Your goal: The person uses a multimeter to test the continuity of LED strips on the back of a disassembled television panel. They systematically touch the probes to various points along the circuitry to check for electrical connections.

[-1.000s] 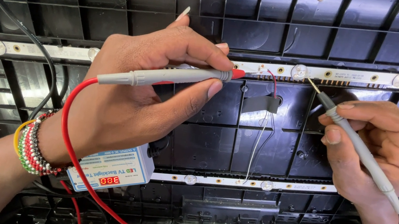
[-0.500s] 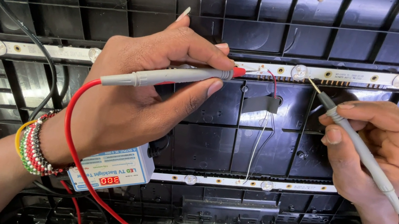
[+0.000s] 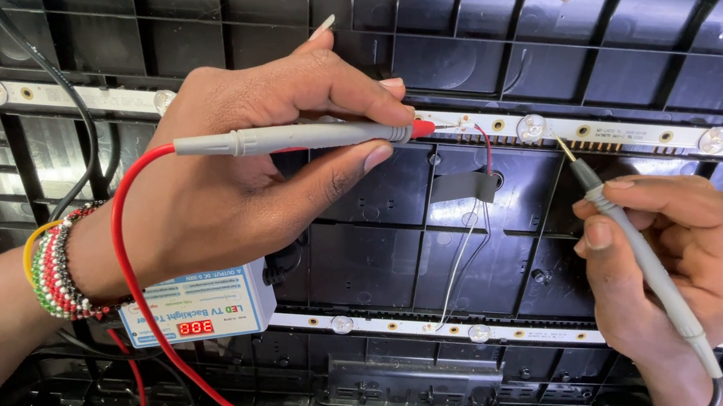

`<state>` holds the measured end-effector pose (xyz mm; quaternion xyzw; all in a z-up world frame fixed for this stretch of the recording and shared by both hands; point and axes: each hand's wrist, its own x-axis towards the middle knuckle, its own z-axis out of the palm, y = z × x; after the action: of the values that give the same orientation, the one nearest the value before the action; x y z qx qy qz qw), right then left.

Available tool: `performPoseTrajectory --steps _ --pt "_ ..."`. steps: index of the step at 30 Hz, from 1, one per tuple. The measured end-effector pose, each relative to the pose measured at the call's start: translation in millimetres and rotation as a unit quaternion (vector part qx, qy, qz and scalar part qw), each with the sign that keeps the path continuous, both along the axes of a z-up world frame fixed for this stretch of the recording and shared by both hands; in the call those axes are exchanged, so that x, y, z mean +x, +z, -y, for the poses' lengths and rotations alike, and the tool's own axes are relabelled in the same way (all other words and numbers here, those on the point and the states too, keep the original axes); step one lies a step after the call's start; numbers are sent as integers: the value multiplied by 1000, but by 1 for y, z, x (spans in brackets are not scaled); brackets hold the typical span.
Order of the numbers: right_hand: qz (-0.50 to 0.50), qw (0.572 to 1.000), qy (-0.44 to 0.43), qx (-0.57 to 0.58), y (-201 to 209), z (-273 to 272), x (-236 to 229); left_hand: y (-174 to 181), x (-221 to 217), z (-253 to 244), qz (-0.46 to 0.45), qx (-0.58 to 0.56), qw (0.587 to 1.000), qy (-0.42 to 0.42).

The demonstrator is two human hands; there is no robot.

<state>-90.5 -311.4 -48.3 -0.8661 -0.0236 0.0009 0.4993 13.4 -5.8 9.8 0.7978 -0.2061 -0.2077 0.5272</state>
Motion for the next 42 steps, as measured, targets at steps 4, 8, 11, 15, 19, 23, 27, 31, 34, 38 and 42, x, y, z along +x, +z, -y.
performPoseTrajectory --steps 4,8,11,15,19,23,27,31,34,38,42 --pt "14 1000 -2 1 -1 -2 1 -1 -1 -1 0 -8 1000 3" --pt "9 1000 -17 25 1 -4 2 1 -1 0 1 -11 1000 3" --pt "-32 991 -75 101 4 -5 1 6 -2 0 -23 -34 999 10" --pt "5 987 -73 143 25 -7 12 11 -1 -1 -8 -21 1000 4" --pt "10 990 -120 79 62 10 4 22 -4 3 -40 3 999 9" --pt "21 991 -111 77 65 34 -14 33 -5 12 102 26 993 -46" --pt "58 986 -122 93 39 51 -13 20 9 41 146 -18 985 -88" --pt "89 978 -151 109 16 53 -4 0 18 55 128 -60 984 -110" --pt "100 970 -172 136 -1 56 -1 -9 19 53 115 -58 985 -118" --pt "116 971 -168 123 -8 59 -2 -13 21 51 130 -87 980 -124" --pt "118 972 -164 116 -8 57 -4 -16 24 52 130 -47 982 -127"
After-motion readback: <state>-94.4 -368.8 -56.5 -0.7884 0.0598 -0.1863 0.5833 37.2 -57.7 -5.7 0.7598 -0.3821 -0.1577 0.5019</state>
